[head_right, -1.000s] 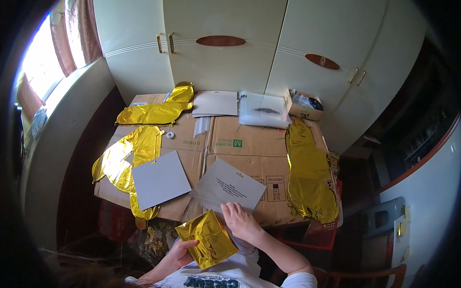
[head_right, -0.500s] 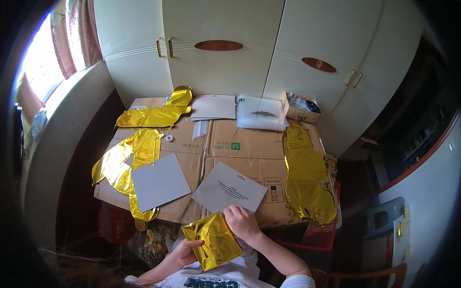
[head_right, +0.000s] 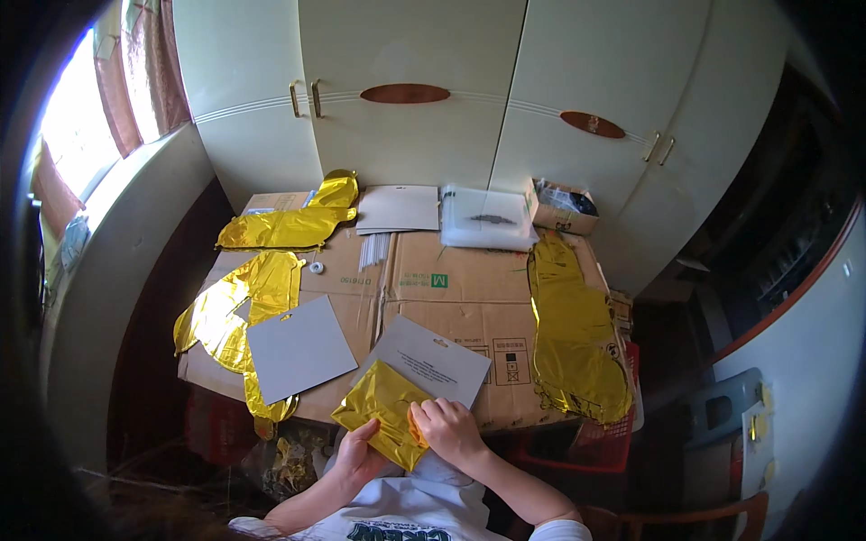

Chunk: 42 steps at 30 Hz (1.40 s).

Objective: Manually wrapping items in gold foil and placing them onto cardboard backing for assembly.

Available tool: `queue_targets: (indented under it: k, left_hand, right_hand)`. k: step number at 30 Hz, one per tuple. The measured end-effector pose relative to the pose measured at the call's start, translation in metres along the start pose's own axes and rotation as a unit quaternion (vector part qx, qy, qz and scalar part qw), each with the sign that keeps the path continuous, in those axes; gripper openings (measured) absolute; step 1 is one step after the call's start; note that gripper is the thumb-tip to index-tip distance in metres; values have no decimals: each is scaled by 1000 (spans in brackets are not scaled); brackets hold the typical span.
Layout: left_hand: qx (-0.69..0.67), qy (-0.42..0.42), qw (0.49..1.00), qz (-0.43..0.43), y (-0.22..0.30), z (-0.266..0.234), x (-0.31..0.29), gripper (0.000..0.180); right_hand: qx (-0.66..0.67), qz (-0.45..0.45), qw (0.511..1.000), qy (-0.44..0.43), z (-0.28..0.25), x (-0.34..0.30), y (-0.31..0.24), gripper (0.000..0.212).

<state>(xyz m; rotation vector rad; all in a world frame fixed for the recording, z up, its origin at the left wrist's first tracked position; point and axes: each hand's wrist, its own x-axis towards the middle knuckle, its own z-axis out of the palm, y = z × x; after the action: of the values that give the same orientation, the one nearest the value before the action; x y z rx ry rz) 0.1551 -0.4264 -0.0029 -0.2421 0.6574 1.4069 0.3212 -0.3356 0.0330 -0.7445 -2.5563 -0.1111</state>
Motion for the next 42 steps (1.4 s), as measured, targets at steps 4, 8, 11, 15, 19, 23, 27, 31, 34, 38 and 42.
queue_targets:
  k: [4, 8, 11, 15, 19, 23, 27, 31, 34, 38, 42]
  left_hand:
    - [11, 11, 1000, 20, -14, -3, 24, 39]
    - [-33, -1, 999, 11, -19, 1, 40, 38]
    - [-22, -14, 1000, 17, -25, 2, 50, 38]
    - [-17, -24, 1000, 9, -20, 4, 63, 37]
    - [-22, -17, 999, 35, -14, 26, 60, 36]
    - [-10, -11, 998, 55, -17, 23, 64, 37]
    - [-22, -47, 997, 58, -18, 16, 51, 37]
    - [57, -19, 998, 15, -6, 23, -7, 44]
    - [92, -6, 995, -39, 4, 26, -24, 52]
    - [115, -49, 989, -75, 3, 23, -19, 57]
    - [141, -70, 980, -124, 4, 15, -13, 52]
  right_hand:
    - [12, -2, 1000, 1, 0, 1, -7, 25]
    - [11, 6, 1000, 11, 2, -3, -10, 28]
    - [31, 15, 999, 25, 2, -2, -10, 27]
    - [58, 11, 997, 47, 3, -3, -8, 27]
    - [41, 27, 998, 50, 4, -7, -8, 29]
    - [7, 36, 998, 45, 6, -6, -11, 29]
    - [-4, 42, 997, 60, 5, -3, -10, 28]
    - [3, 45, 997, 55, 1, -2, -7, 27]
    - [9, 43, 998, 46, 6, -5, -8, 25]
    - [15, 43, 999, 25, 10, -9, -13, 24]
    - [13, 17, 1000, 21, 11, -11, -12, 24]
